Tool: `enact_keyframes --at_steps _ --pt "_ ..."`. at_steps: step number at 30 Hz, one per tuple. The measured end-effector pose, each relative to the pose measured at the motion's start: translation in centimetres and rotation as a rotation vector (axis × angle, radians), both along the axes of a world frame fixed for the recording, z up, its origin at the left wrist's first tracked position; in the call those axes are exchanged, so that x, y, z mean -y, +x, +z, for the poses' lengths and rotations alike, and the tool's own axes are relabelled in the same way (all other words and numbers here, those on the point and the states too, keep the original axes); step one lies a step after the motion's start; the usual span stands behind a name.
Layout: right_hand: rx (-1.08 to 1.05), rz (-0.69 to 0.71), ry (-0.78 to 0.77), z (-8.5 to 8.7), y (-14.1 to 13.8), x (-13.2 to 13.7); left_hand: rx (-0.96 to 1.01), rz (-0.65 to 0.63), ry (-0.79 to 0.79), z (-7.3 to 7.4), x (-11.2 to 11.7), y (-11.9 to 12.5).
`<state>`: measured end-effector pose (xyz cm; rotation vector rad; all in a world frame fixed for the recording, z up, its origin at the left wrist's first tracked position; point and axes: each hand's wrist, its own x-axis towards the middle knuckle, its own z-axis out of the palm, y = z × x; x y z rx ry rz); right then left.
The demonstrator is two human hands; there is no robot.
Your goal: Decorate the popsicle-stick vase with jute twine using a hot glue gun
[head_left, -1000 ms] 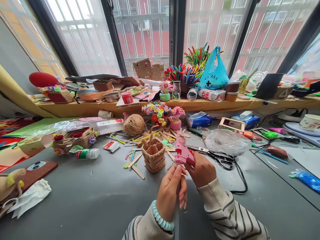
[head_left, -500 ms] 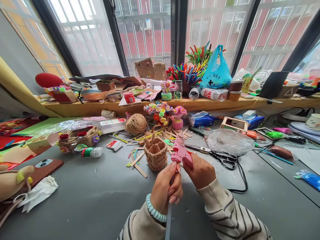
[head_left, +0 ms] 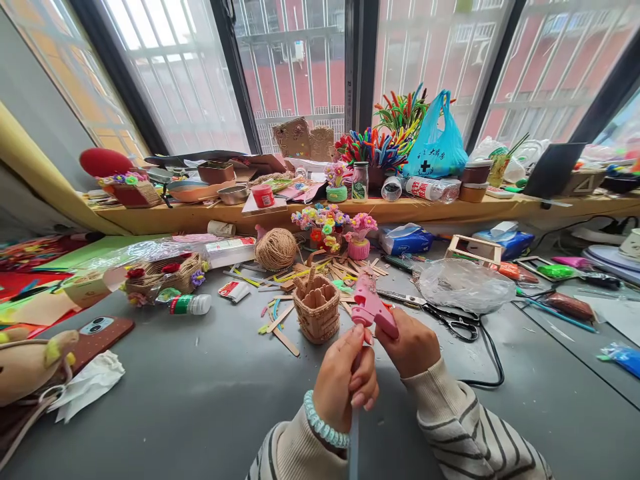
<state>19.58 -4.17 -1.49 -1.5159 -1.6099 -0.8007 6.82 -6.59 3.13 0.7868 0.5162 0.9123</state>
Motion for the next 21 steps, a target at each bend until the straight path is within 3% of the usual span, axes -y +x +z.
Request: enact_keyframes --at_steps 4,15,21 --pt "-0.086 0.015 -0.048 -0.01 0.54 0.08 -0.113 0.088 0.039 -0.53 0.45 0.42" --pt "-0.083 0.092 0.066 0.54 0.91 0.06 -0.111 0.088 0.062 -0.87 0.59 -0.1" --pt "-0.288 0.177 0.019 0.84 1.06 0.15 -0.035 0.051 0.083 -0.67 0.42 -0.3"
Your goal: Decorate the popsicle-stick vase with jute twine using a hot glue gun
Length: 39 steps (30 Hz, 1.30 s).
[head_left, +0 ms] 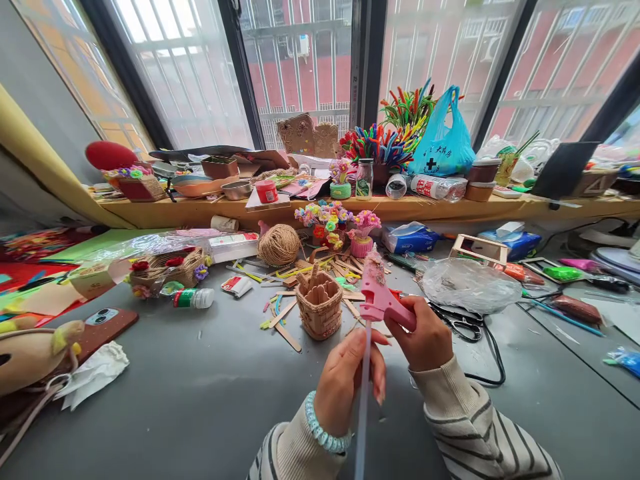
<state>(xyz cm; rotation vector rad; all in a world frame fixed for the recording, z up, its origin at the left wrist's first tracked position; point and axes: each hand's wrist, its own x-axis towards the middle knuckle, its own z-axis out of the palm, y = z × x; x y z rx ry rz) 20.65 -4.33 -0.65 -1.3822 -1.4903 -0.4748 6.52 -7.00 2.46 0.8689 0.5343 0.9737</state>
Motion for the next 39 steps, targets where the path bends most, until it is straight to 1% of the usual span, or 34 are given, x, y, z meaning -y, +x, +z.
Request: enact_keyframes --at_steps 3,5,7,10,12,14,17,19,22,24,26,28,33,36,39 --pt "-0.272 0.101 -0.139 0.1 0.2 0.0 0.035 -0.039 0.026 0.3 -0.1 -0.3" --pt "-0.435 0.162 -0.216 0.5 0.2 0.0 0.035 -0.031 0.029 0.2 -0.3 -0.6" --pt "-0.588 0.264 -0.263 1.3 0.3 0.0 0.016 -0.01 0.022 -0.1 -0.4 -0.8" --pt "-0.934 0.573 -0.325 2.4 0.7 -0.1 -0.005 -0.003 0.026 -0.7 -0.6 -0.9" --pt "-1.067 0.706 -0.354 2.8 1.2 -0.2 -0.009 -0.018 0.043 -1.1 -0.6 -1.0" --pt "-1.144 0.757 -0.392 2.9 1.6 -0.2 -0.005 -0.035 0.061 -1.3 -0.6 -1.0" --pt "-1.202 0.745 -0.44 2.8 1.8 -0.1 -0.008 -0.044 0.071 -1.4 -0.6 -1.1" --pt "-1.189 0.763 -0.438 2.7 1.6 0.0 -0.02 -0.041 0.069 -1.4 -0.6 -1.2" --pt "-1.136 0.863 -0.436 2.8 1.1 0.2 -0.028 -0.033 0.063 -1.3 -0.6 -1.4" --pt "-1.136 0.908 -0.446 2.9 0.9 0.4 -0.033 -0.034 0.058 -1.3 -0.6 -1.3" --pt "-1.161 0.909 -0.439 3.0 0.7 0.5 -0.033 -0.038 0.056 -1.4 -0.7 -1.3" --pt "-1.168 0.861 -0.403 3.1 0.5 0.6 -0.023 -0.042 0.061 -1.6 -0.8 -1.2" --pt "-1.033 0.647 -0.344 3.0 0.3 0.5 -0.003 -0.031 0.072 -2.5 -1.1 -1.3" --pt "-0.966 0.551 -0.324 2.8 0.2 0.5 0.008 -0.026 0.08 -3.1 -1.3 -1.2" --pt "-0.859 0.384 -0.315 2.5 0.1 0.5 0.028 -0.034 0.101 -3.6 -1.4 -1.1"
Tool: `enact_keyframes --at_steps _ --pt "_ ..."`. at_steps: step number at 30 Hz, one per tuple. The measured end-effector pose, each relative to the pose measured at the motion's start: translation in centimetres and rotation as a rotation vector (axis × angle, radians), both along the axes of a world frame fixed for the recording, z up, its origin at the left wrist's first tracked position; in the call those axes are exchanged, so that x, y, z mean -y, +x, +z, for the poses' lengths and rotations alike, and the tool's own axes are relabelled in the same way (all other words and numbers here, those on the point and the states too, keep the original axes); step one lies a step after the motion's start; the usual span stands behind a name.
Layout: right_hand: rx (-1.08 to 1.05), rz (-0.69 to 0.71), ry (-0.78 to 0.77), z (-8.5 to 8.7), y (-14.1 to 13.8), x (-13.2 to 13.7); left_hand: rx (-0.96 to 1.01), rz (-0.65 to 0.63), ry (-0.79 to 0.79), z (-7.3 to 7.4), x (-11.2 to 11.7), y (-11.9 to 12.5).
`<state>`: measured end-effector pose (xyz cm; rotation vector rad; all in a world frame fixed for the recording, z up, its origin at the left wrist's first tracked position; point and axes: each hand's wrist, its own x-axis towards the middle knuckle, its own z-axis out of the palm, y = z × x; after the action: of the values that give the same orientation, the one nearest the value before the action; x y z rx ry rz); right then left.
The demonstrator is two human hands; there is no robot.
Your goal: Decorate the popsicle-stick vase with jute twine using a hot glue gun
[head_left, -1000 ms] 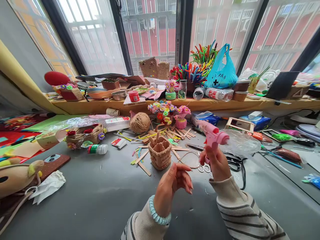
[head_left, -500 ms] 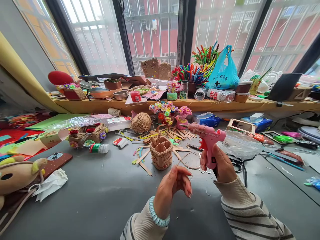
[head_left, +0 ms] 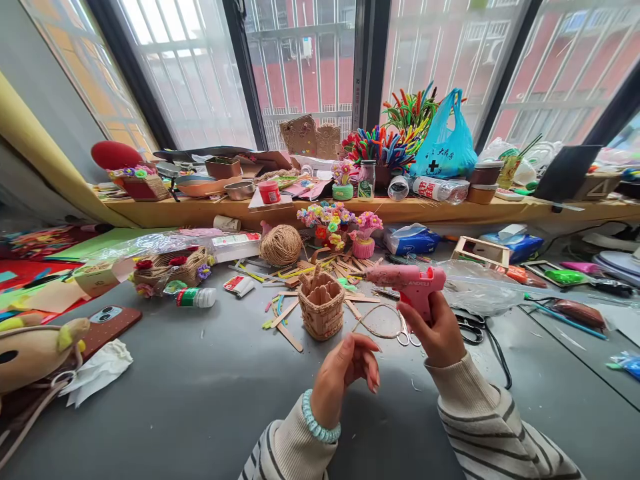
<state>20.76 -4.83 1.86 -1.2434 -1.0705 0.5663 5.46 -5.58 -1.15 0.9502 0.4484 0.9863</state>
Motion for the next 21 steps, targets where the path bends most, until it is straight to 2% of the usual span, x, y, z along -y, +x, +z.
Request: enact_keyframes --at_steps 4,12,21 --pt "0.211 -0.186 -0.096 -0.27 0.08 0.07 0.003 -0.007 -0.004 -0.37 -0.06 0.11" --pt "0.287 -0.269 -0.076 -0.6 0.5 -0.02 0.006 -0.01 -0.01 -0.9 -0.19 0.22" --pt "0.131 -0.052 -0.103 -0.26 0.12 0.24 -0.017 -0.013 -0.039 -0.32 -0.09 0.17"
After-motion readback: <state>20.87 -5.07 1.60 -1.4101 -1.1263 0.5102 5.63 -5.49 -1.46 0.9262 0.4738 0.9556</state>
